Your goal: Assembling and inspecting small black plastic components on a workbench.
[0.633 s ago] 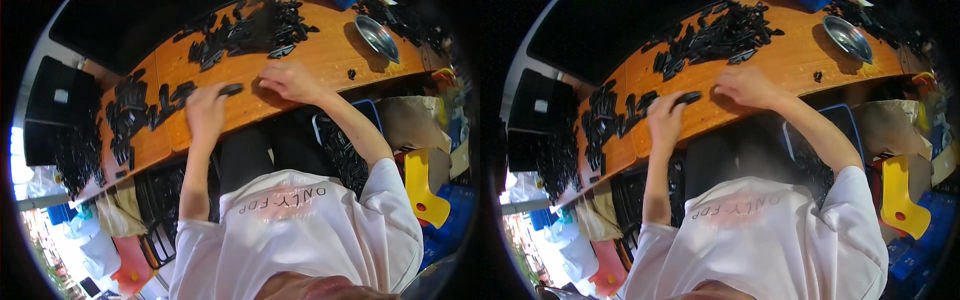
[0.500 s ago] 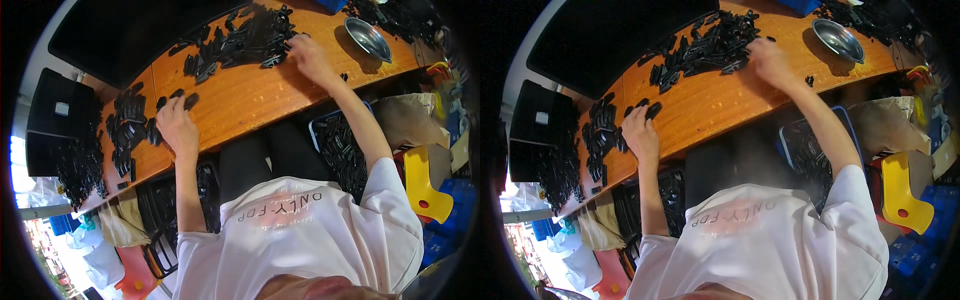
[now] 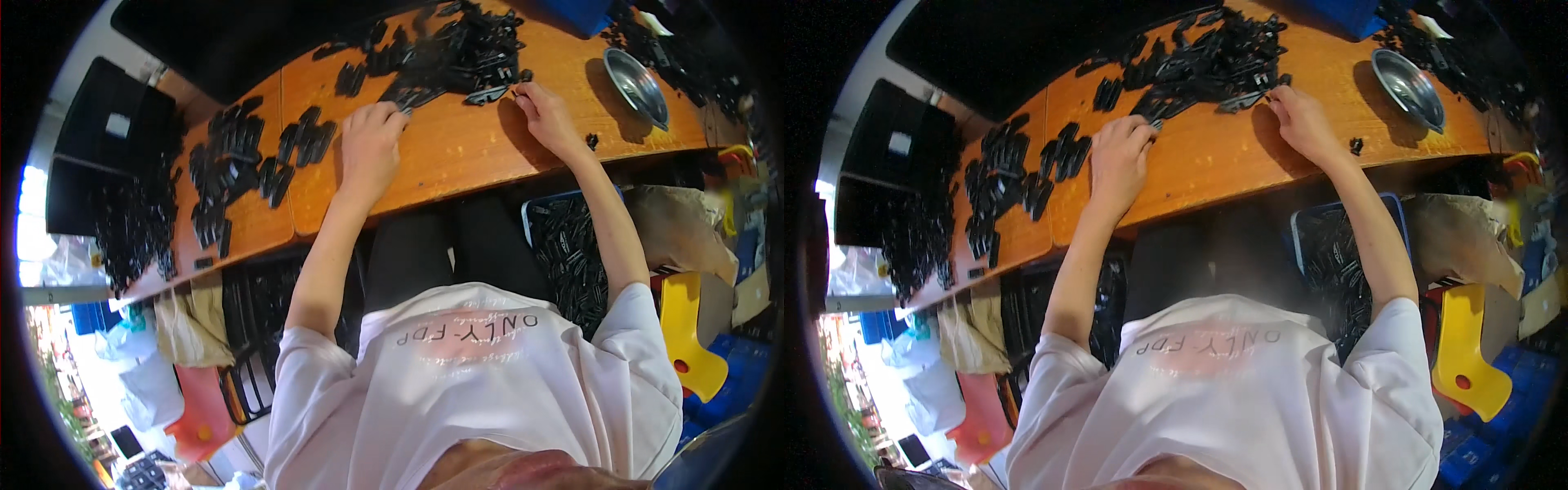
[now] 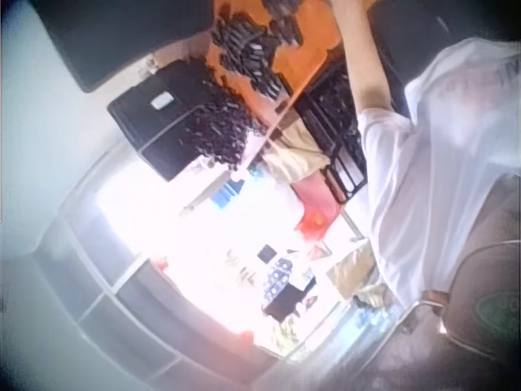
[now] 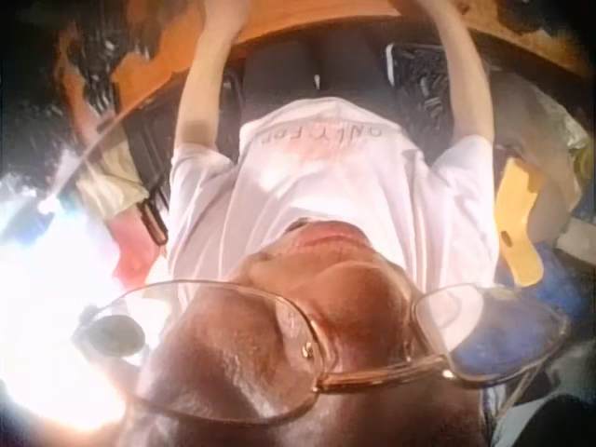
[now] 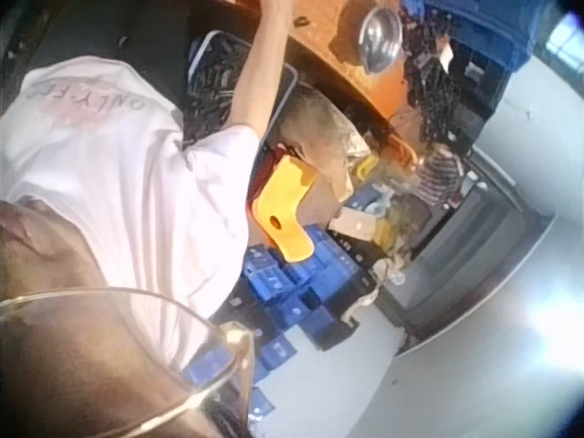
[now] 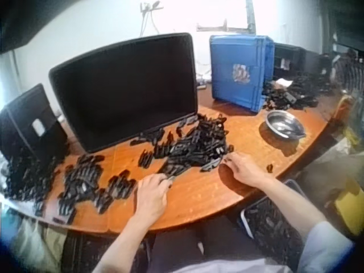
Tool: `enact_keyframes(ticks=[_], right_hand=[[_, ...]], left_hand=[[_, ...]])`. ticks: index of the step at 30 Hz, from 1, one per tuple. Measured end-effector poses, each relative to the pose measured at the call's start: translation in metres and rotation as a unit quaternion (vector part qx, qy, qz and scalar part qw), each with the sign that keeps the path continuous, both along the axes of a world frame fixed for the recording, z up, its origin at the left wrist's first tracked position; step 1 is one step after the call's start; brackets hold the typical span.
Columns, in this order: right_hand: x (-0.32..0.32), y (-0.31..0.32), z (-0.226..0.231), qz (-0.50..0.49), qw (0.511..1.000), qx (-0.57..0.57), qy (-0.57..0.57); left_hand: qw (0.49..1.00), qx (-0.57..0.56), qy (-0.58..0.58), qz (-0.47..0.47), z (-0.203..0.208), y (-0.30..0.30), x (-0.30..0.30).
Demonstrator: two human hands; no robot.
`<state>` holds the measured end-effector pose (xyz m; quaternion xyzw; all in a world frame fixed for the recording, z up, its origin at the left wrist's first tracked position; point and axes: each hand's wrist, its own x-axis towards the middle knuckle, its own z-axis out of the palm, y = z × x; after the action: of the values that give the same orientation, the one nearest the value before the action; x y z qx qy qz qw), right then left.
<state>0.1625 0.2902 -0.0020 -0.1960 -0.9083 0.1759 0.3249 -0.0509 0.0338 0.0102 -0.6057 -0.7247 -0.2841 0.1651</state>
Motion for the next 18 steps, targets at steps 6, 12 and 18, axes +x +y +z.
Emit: enact_keyframes(ticks=[6, 12, 18], right_hand=[[-0.006, -0.082, 0.023, 0.160, 0.980, 0.093, -0.071], [-0.010, -0.084, 0.006, 0.104, 0.992, 0.042, -0.052], [-0.002, -0.084, 0.013, 0.050, 0.996, 0.031, -0.072]], left_hand=[[0.994, 0.052, -0.088, -0.042, 0.000, -0.014, 0.024], [0.989, 0.049, -0.127, 0.058, -0.002, -0.029, 0.034], [0.990, 0.058, -0.121, 0.033, -0.010, -0.031, 0.030]])
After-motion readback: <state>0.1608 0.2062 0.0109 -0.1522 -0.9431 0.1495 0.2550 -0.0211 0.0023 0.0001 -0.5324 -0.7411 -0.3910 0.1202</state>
